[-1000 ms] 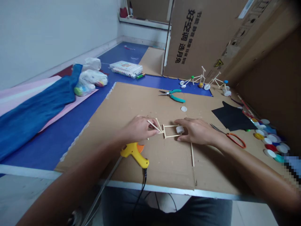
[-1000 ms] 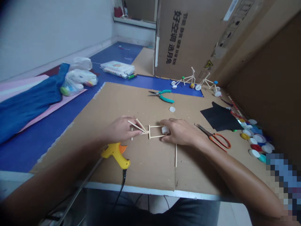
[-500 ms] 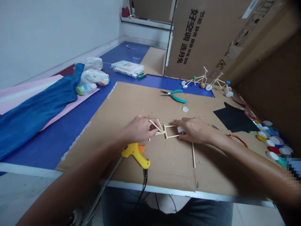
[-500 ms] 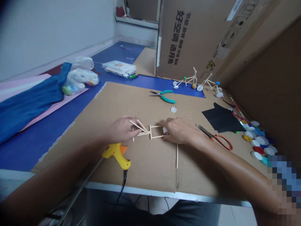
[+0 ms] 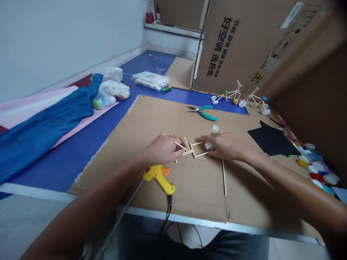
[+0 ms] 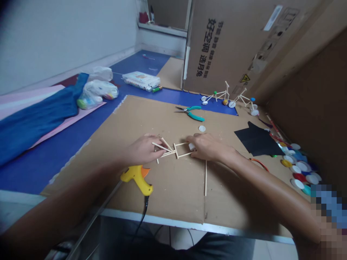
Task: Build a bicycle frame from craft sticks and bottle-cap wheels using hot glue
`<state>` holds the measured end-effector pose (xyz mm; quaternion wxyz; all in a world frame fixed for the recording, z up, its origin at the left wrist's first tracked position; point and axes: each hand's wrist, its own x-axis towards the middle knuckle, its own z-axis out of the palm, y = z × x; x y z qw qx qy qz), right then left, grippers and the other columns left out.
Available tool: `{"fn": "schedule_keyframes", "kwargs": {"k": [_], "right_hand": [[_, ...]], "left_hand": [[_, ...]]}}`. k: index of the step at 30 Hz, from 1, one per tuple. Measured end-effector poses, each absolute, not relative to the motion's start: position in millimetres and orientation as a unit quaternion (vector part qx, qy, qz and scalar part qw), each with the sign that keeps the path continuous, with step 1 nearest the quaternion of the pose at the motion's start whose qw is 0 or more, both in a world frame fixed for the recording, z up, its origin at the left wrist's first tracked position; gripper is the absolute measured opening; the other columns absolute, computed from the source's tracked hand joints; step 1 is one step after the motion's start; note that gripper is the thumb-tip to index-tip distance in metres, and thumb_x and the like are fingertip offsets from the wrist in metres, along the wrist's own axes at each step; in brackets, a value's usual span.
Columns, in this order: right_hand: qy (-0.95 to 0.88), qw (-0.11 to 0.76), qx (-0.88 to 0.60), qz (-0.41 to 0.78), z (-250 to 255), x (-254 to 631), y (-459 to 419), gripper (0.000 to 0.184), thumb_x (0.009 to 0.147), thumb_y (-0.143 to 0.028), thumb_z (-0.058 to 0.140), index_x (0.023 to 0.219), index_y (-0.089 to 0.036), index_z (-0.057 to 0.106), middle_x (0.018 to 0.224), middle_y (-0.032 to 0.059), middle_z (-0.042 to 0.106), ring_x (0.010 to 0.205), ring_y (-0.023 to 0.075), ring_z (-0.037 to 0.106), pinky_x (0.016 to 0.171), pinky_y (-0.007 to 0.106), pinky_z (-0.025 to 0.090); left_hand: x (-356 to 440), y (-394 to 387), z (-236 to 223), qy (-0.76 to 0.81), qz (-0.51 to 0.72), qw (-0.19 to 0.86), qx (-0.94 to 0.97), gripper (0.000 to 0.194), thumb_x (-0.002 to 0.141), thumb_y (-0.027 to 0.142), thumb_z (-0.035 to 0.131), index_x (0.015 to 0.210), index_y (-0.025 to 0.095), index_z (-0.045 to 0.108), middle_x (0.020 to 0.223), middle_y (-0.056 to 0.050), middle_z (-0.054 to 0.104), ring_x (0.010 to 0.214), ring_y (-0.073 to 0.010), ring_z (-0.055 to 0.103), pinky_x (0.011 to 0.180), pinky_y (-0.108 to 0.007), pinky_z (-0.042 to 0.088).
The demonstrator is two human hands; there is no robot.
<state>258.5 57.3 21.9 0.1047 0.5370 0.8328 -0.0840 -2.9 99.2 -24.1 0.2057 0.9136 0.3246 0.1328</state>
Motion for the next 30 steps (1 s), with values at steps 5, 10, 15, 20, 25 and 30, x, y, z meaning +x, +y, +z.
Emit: {"fn": "schedule_keyframes", "kwargs": {"k": [5,10,15,20,25,30], "right_hand": [[0.83,0.106,0.54,-0.093,24,256,60,0.058,0.084,-0.029,0.07,0.141,-0.025,0.058,0.119,0.0098,0.072,0.105,0.0287,0.068,0.08,0.033,0.046],[0.823,0.111,0.548,-0.095,25,256,61,0.06,0.083,-0.027,0.073,0.141,-0.025,0.057,0.123,0.0105,0.071,0.106,0.0287,0.068,0.082,0.033,0.047],[0.829,0.03,0.553,-0.072,26,258,47,0.051,0.088,-0.037,0.073,0.135,-0.024,0.061,0.118,0.0105,0.073,0.1,0.0279,0.07,0.079,0.034,0.047],[0.873,-0.017,0.483,-0.073,14,238,13,0.032,0.101,-0.023,0.05,0.13,-0.024,0.064,0.107,0.0085,0.074,0.085,0.0188,0.069,0.071,0.029,0.044],[0.884,0.062,0.464,-0.007,-8,216,-1,0.04,0.099,-0.013,0.045,0.136,-0.015,0.06,0.091,0.0101,0.073,0.067,0.0171,0.061,0.054,0.03,0.031],[0.883,0.068,0.464,-0.028,-9,212,-10,0.035,0.096,-0.009,0.044,0.124,-0.012,0.064,0.088,0.0103,0.072,0.063,0.0151,0.058,0.053,0.03,0.03]], "left_hand": [[-3,99,-26,0.312,0.147,0.211,0.915,0.021,0.093,0.028,0.057,0.103,0.027,0.075,0.104,0.002,0.08,0.101,-0.0191,0.072,0.099,-0.035,0.048],[-3,99,-24,0.312,0.143,0.217,0.914,0.022,0.094,0.028,0.057,0.105,0.027,0.075,0.103,0.002,0.079,0.1,-0.0188,0.072,0.095,-0.033,0.05],[-3,97,-20,0.319,0.133,0.226,0.911,0.022,0.095,0.029,0.056,0.105,0.027,0.075,0.106,0.002,0.079,0.101,-0.019,0.072,0.097,-0.034,0.048],[-3,97,-22,0.314,0.136,0.223,0.913,0.022,0.095,0.029,0.055,0.105,0.028,0.075,0.103,0.001,0.079,0.099,-0.0186,0.072,0.095,-0.033,0.048],[-4,99,-26,0.303,0.149,0.221,0.915,0.021,0.096,0.028,0.055,0.104,0.027,0.074,0.104,0.002,0.079,0.1,-0.0178,0.071,0.096,-0.033,0.048],[-4,97,-20,0.314,0.141,0.226,0.911,0.021,0.095,0.029,0.056,0.102,0.027,0.076,0.103,0.003,0.079,0.096,-0.0175,0.072,0.092,-0.03,0.048]]}}
